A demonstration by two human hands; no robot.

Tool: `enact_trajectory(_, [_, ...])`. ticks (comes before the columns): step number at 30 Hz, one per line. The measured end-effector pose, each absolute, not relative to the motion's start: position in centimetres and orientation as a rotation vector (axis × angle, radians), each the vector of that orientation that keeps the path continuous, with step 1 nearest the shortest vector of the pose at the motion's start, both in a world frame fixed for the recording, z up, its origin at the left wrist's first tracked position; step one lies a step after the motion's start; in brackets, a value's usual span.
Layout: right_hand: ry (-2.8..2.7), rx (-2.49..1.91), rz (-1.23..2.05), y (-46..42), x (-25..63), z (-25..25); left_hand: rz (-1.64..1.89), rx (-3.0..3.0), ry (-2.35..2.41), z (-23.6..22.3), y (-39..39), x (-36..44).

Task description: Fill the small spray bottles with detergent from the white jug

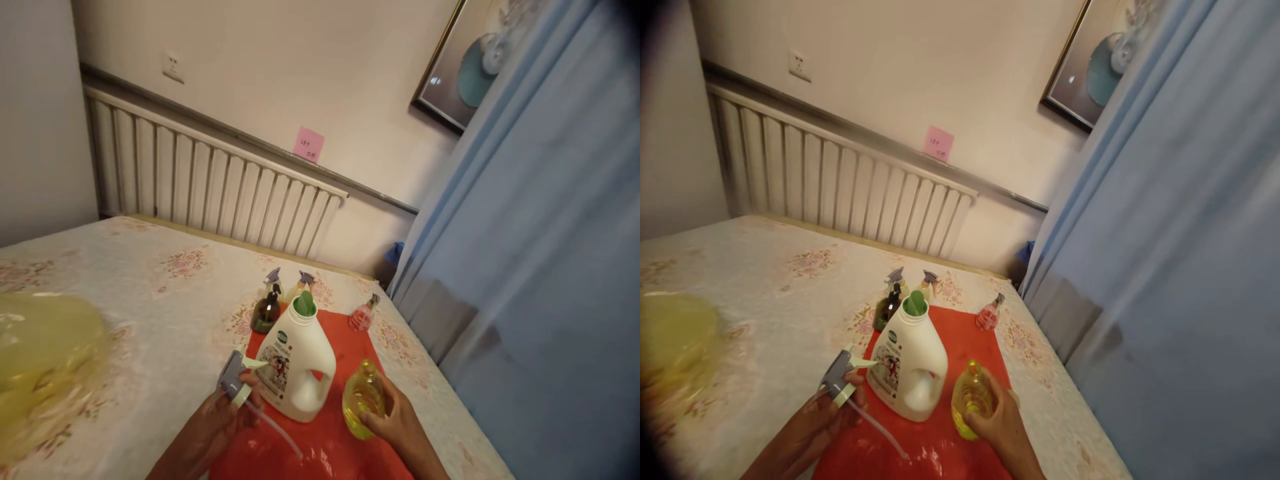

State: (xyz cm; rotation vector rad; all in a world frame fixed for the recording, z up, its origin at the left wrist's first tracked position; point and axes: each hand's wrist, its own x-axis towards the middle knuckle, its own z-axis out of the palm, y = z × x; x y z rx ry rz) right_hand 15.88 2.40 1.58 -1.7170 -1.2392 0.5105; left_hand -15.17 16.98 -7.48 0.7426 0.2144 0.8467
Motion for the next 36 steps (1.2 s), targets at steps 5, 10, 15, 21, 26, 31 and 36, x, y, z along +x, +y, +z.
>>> enact_trajectory(5, [-1.376,-1.755,0.447,4.8,15.6,6.4,0.835,0.754,0.177,-8.0,17.0,-15.7])
enact_trajectory(10, [-1.461,-1.793,0.223,7.5,14.5,10.1,0.828,0.756,0.179,-8.2,17.3,-15.7])
enact_trajectory(15, [-1.637,-1.799,0.098,9.8,13.1,13.1,0.827,0.747,0.159,-8.1,17.5,-16.0])
enact_trajectory(21, [-1.855,-1.853,-0.150,12.5,13.5,14.5,0.815,0.731,0.157,-8.5,17.7,-16.1])
enact_trajectory(26, [-1.972,-1.943,-0.252,13.4,13.3,15.7,0.809,0.720,0.151,-8.7,17.8,-16.0])
enact_trajectory(31, [-2.062,-2.037,-0.339,13.4,12.4,17.1,0.817,0.711,0.131,-8.7,17.7,-15.9])
enact_trajectory(36, [-2.139,-2.084,-0.371,13.5,12.2,17.8,0.817,0.729,0.139,-8.9,17.9,-15.8])
